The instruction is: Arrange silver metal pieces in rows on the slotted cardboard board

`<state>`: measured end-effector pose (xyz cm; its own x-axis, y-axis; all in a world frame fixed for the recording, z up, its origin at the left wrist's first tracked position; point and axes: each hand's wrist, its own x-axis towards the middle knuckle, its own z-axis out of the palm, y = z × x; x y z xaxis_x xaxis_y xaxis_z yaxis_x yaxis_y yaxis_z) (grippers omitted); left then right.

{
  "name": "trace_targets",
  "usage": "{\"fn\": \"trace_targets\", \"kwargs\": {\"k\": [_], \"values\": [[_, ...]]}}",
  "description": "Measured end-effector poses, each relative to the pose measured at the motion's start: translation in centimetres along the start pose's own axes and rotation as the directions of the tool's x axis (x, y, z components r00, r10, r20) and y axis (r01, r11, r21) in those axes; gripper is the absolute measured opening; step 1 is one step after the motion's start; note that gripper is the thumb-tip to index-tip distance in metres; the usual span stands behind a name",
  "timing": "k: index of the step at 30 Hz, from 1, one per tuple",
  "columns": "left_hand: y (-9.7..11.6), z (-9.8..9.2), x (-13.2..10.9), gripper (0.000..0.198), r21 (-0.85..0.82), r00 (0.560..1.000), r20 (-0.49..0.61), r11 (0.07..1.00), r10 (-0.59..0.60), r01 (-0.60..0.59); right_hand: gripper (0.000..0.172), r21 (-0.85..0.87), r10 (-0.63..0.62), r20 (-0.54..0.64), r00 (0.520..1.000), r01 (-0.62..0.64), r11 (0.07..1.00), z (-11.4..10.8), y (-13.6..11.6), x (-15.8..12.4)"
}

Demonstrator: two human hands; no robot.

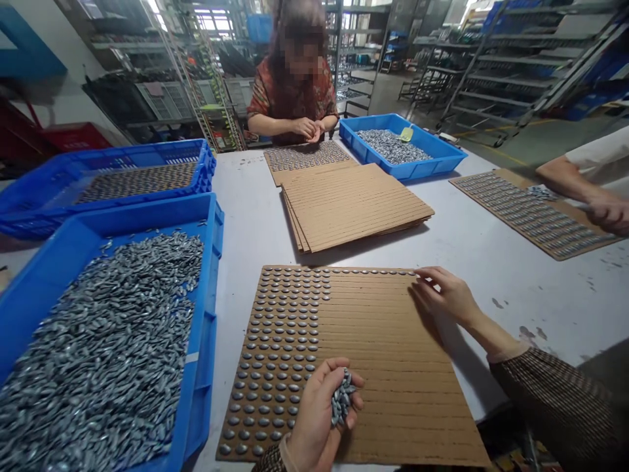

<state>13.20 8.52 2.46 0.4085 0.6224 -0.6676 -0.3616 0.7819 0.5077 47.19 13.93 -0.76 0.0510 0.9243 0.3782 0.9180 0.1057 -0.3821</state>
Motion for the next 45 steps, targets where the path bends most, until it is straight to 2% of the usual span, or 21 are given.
{"fn": "trace_targets", "kwargs": {"k": [4, 6, 8, 10, 13, 16, 20, 26, 33, 40, 45], "values": [[0.3, 0.0, -0.4, 0.030, 0.015, 0.998, 0.036, 0.998, 0.057, -0.058, 0.019, 0.228, -0.035, 0.101, 0.994, 0.011, 0.974, -0.4, -7.5, -2.5], [0.5, -0.1, -0.6, 0.030, 0.023, 0.996, 0.042, 0.996, 0.081, -0.082, 0.017, 0.404, -0.092, 0.208, 0.974, -0.001, 0.915, -0.5, -11.6, -3.8], [0.7, -0.1, -0.8, 0.029, 0.032, 0.994, 0.045, 0.994, 0.103, -0.105, 0.016, 0.541, -0.151, 0.269, 0.951, -0.019, 0.841, -0.6, -15.2, -4.7], [0.9, 0.0, -1.1, 0.029, 0.041, 0.991, 0.048, 0.991, 0.124, -0.126, 0.017, 0.629, -0.181, 0.298, 0.937, -0.051, 0.776, -0.5, -17.8, -5.3], [1.1, -0.1, -1.6, 0.033, 0.068, 0.991, 0.029, 0.989, 0.131, -0.133, 0.017, 0.694, -0.171, 0.372, 0.912, -0.151, 0.704, -0.2, -20.1, -5.3], [1.2, -0.5, -2.0, 0.036, 0.103, 0.993, -0.003, 0.988, 0.120, -0.119, 0.019, 0.721, -0.124, 0.436, 0.891, -0.264, 0.640, 0.3, -21.2, -5.1], [1.0, -1.3, -1.9, 0.038, 0.095, 0.989, 0.013, 0.984, 0.147, -0.147, 0.022, 0.725, -0.058, 0.496, 0.866, -0.376, 0.577, 1.1, -22.1, -5.1], [0.6, -1.8, -1.2, 0.041, 0.003, 0.988, 0.016, 0.988, 0.152, -0.152, 0.023, 0.722, 0.013, 0.502, 0.865, -0.427, 0.545, 2.3, -22.8, -5.6], [0.9, -2.1, -1.2, 0.031, -0.086, 0.997, 0.030, 0.994, 0.064, -0.061, 0.022, 0.695, 0.054, 0.398, 0.916, -0.339, 0.634, 3.2, -21.7, -6.4], [0.8, -2.2, -1.4, 0.034, -0.042, 0.997, 0.079, 0.999, 0.026, -0.022, 0.015, 0.635, -0.136, 0.333, 0.933, -0.115, 0.764, 2.1, -21.2, -5.7], [0.7, -2.2, -1.2, 0.037, -0.032, 0.996, 0.067, 0.998, 0.060, -0.058, 0.014, 0.579, -0.057, 0.219, 0.974, -0.083, 0.811, 2.7, -21.7, -6.7]]}}
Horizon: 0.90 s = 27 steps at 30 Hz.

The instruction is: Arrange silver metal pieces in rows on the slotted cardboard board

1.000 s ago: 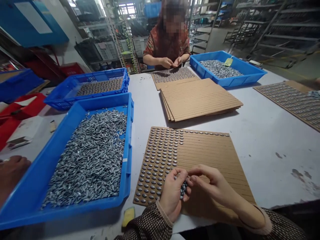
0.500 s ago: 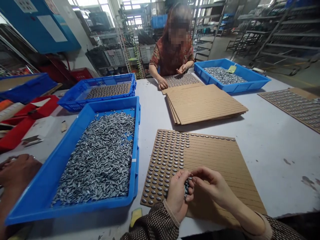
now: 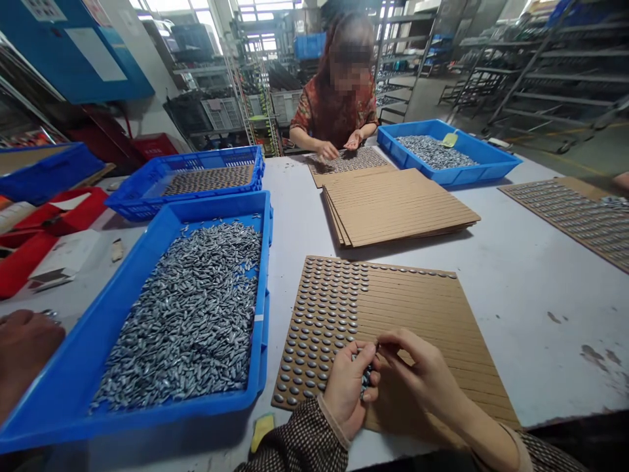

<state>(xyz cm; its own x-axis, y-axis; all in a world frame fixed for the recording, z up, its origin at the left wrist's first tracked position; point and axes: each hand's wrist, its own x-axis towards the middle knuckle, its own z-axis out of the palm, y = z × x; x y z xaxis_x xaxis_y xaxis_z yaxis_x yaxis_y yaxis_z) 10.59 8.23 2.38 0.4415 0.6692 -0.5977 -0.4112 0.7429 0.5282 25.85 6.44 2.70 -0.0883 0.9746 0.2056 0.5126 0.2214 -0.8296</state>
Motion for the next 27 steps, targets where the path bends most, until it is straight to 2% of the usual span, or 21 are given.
{"fn": "trace_targets", "kwargs": {"k": [3, 8, 12, 15, 17, 20, 23, 27], "values": [[-0.1, -0.1, 0.1, 0.037, -0.003, 1.000, -0.010, 1.000, 0.014, -0.014, 0.016, 0.004, -0.019, -0.037, 0.999, 0.019, 1.000, 0.6, -0.2, -0.3], [-0.2, 0.0, 0.2, 0.033, 0.003, 0.999, -0.023, 0.999, 0.032, -0.032, 0.017, -0.021, 0.029, 0.045, 0.999, -0.028, 0.999, 0.6, -0.5, 0.0], [0.0, 0.1, 0.2, 0.030, 0.007, 0.998, -0.044, 0.999, 0.033, -0.032, 0.015, -0.116, 0.038, 0.070, 0.997, -0.030, 0.993, 0.1, 0.4, 0.7], [0.1, 0.1, 0.2, 0.032, -0.047, 0.996, -0.090, 0.999, -0.024, 0.020, 0.014, -0.239, -0.057, 0.044, 0.997, 0.066, 0.969, -0.9, 2.4, 2.6], [0.1, 0.0, 0.2, 0.033, -0.088, 0.991, -0.109, 0.994, -0.075, 0.066, 0.015, -0.383, -0.144, -0.018, 0.989, 0.126, 0.915, -1.9, 4.5, 4.8], [-0.1, 0.0, 0.1, 0.031, -0.068, 0.989, -0.093, 0.992, -0.113, 0.107, 0.022, -0.497, -0.189, -0.081, 0.979, 0.125, 0.859, -2.8, 8.0, 8.7], [-0.3, 0.1, 0.0, 0.027, -0.015, 0.988, -0.077, 0.991, -0.136, 0.135, 0.024, -0.579, -0.215, -0.050, 0.975, 0.147, 0.802, -2.7, 10.7, 11.8], [-0.3, 0.3, -0.1, 0.018, 0.026, 0.986, -0.066, 0.988, -0.153, 0.155, 0.024, -0.660, -0.233, 0.026, 0.972, 0.192, 0.726, -2.0, 12.1, 13.2]]}}
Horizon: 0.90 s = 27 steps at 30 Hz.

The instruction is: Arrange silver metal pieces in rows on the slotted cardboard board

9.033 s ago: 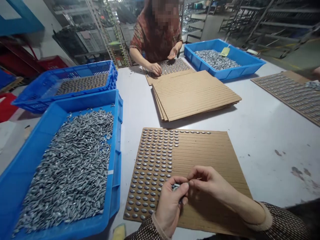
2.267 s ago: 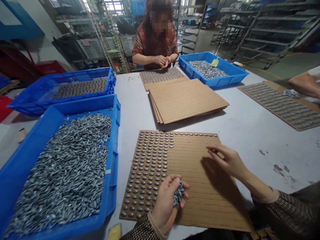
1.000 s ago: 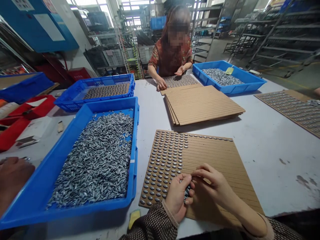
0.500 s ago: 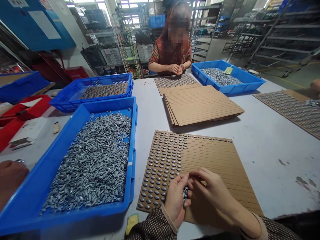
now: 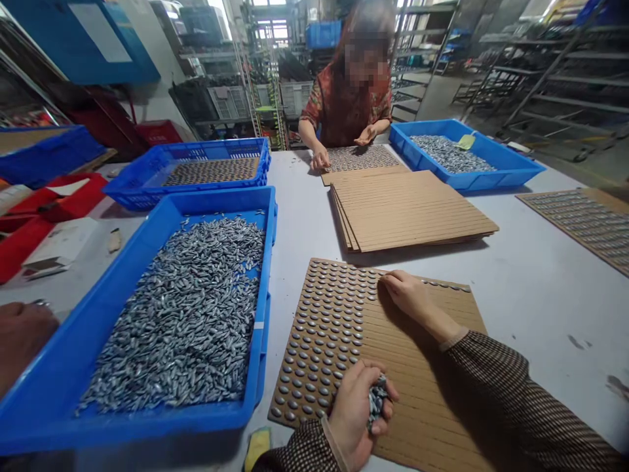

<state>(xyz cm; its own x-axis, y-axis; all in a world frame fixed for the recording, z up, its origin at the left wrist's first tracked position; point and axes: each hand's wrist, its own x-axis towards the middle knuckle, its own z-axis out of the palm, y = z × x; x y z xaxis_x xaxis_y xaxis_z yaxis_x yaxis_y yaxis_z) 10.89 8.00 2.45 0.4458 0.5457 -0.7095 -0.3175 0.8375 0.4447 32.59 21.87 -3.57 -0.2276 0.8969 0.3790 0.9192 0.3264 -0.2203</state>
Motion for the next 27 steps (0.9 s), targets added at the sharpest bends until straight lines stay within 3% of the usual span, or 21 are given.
{"fn": "trace_targets", "kwargs": {"k": [6, 17, 27], "values": [[-0.1, -0.2, 0.1, 0.025, 0.021, 1.000, 0.029, 1.000, 0.000, 0.000, 0.026, -0.090, -0.049, 0.045, 0.998, 0.053, 0.995, 0.2, 0.3, -0.1], [-0.6, -0.3, 0.4, 0.032, 0.030, 1.000, 0.020, 0.999, 0.021, -0.022, 0.023, -0.209, -0.024, 0.061, 0.998, 0.037, 0.977, 0.6, -0.7, 0.1], [-0.6, -0.8, 0.9, 0.044, 0.029, 0.999, 0.023, 0.999, 0.044, -0.044, 0.021, -0.185, -0.061, 0.106, 0.992, 0.080, 0.980, -0.1, -1.4, 0.3]]}}
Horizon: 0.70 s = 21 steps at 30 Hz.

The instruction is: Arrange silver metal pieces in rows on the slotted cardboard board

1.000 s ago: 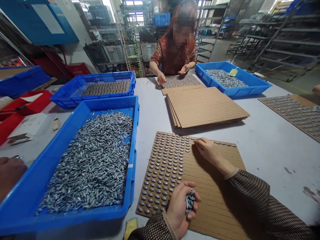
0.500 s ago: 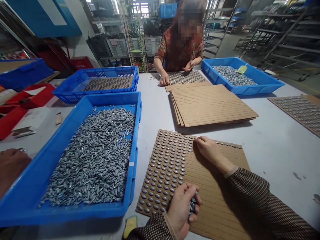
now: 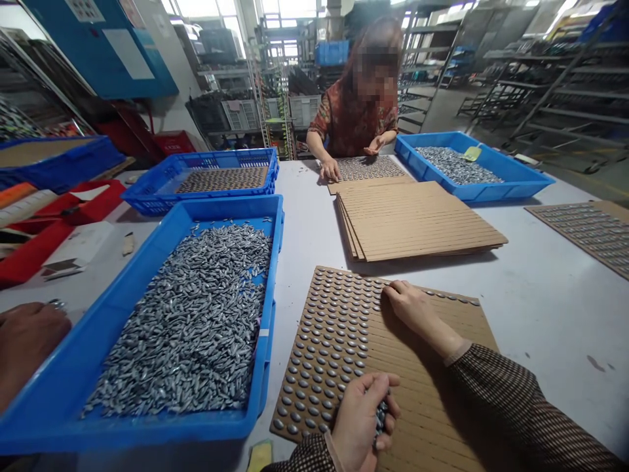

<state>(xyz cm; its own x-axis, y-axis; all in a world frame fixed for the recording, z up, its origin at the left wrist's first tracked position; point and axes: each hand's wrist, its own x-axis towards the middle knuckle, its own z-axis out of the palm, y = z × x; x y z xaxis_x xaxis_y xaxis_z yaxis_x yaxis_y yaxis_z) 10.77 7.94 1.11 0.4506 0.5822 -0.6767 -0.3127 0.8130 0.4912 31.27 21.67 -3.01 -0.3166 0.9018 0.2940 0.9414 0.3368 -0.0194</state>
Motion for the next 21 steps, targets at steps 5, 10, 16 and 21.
{"fn": "trace_targets", "kwargs": {"k": [5, 10, 16, 21], "values": [[0.1, 0.1, -0.2, 0.041, -0.015, 1.000, -0.003, 1.000, 0.018, -0.018, 0.023, 0.130, 0.078, -0.048, 0.996, -0.071, 0.989, -0.6, 0.3, -0.1], [0.4, 0.2, -0.4, 0.043, 0.021, 0.998, 0.007, 0.998, 0.058, -0.058, 0.028, 0.330, 0.148, -0.087, 0.985, -0.112, 0.937, -4.0, -1.6, -2.9], [0.2, 0.4, -0.5, 0.054, -0.006, 0.997, -0.002, 0.997, 0.074, -0.074, 0.026, 0.779, 0.031, 0.193, 0.981, -0.172, 0.604, -8.2, -6.7, -8.3], [0.1, 0.4, -0.2, 0.056, -0.036, 0.995, 0.005, 0.994, 0.103, -0.103, 0.030, 0.822, 0.010, 0.262, 0.965, -0.229, 0.521, -5.3, -6.3, -11.5]]}}
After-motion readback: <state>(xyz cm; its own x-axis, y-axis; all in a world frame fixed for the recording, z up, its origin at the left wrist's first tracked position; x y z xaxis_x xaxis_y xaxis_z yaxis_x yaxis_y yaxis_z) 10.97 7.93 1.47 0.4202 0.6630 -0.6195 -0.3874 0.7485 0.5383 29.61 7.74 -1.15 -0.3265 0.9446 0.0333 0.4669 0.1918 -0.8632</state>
